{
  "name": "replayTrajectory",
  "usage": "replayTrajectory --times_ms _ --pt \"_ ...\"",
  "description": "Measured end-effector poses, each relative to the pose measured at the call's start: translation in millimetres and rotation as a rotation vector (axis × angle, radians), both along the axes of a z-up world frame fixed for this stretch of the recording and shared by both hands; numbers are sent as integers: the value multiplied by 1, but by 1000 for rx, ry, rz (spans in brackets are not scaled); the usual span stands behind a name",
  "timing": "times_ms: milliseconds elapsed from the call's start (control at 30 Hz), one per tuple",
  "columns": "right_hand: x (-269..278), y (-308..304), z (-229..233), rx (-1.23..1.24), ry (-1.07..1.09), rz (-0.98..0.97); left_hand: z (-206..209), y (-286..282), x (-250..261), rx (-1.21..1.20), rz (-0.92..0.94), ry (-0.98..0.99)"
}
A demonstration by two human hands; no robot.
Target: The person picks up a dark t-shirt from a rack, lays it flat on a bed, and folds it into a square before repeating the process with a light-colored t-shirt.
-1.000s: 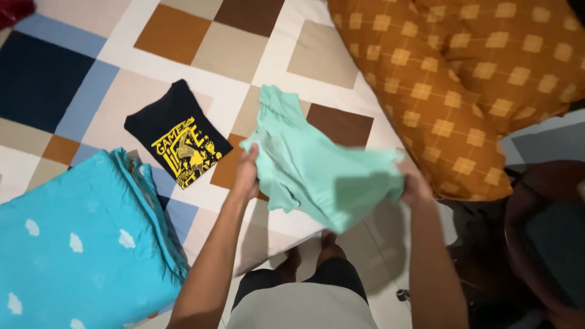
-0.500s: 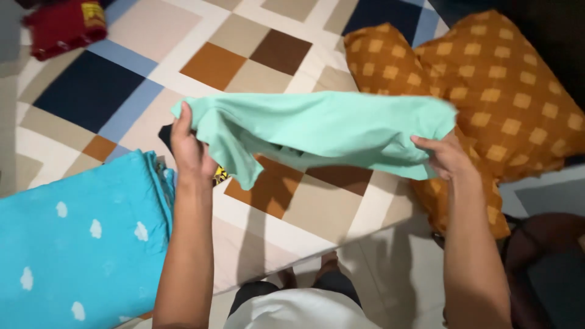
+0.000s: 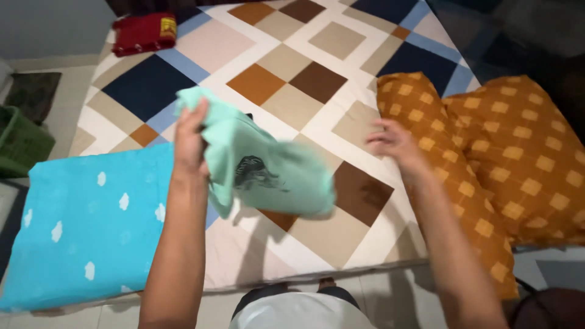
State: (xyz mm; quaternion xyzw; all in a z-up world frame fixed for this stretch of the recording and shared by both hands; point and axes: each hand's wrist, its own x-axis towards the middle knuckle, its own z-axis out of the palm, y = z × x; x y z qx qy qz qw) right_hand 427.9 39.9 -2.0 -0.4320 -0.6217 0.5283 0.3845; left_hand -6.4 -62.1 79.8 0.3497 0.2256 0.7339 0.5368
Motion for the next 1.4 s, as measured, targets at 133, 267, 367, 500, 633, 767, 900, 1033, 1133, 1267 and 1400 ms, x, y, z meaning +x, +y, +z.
replayTrajectory --times_ms 133,267,367,500,633,767,900,1033,1133,1267,1400 --pt "-109 -23 -6 272 -56 435 21 -4 42 -39 -56 78" --pt "-190 -44 7 125 175 574 39 3 57 44 -38 -78" --pt "-205 -70 14 35 193 572 47 0 51 47 83 -82" --pt "-211 -94 -1 135 -147 737 58 1 34 220 189 3" --pt "-214 -105 -29 285 -80 666 78 6 40 334 360 14" --pt "-208 -84 -48 413 -3 291 94 12 64 400 407 -2" --pt "-194 -50 -62 519 -60 103 102 22 80 433 401 -33" --pt "-185 -4 -74 478 61 125 102 36 71 483 372 -39" --pt "-165 38 -88 204 -7 81 101 53 40 468 441 -20" --pt "-134 87 -133 350 -289 179 84 66 -15 377 473 59" --pt "-101 126 -178 347 -272 81 37 83 -88 197 530 129"
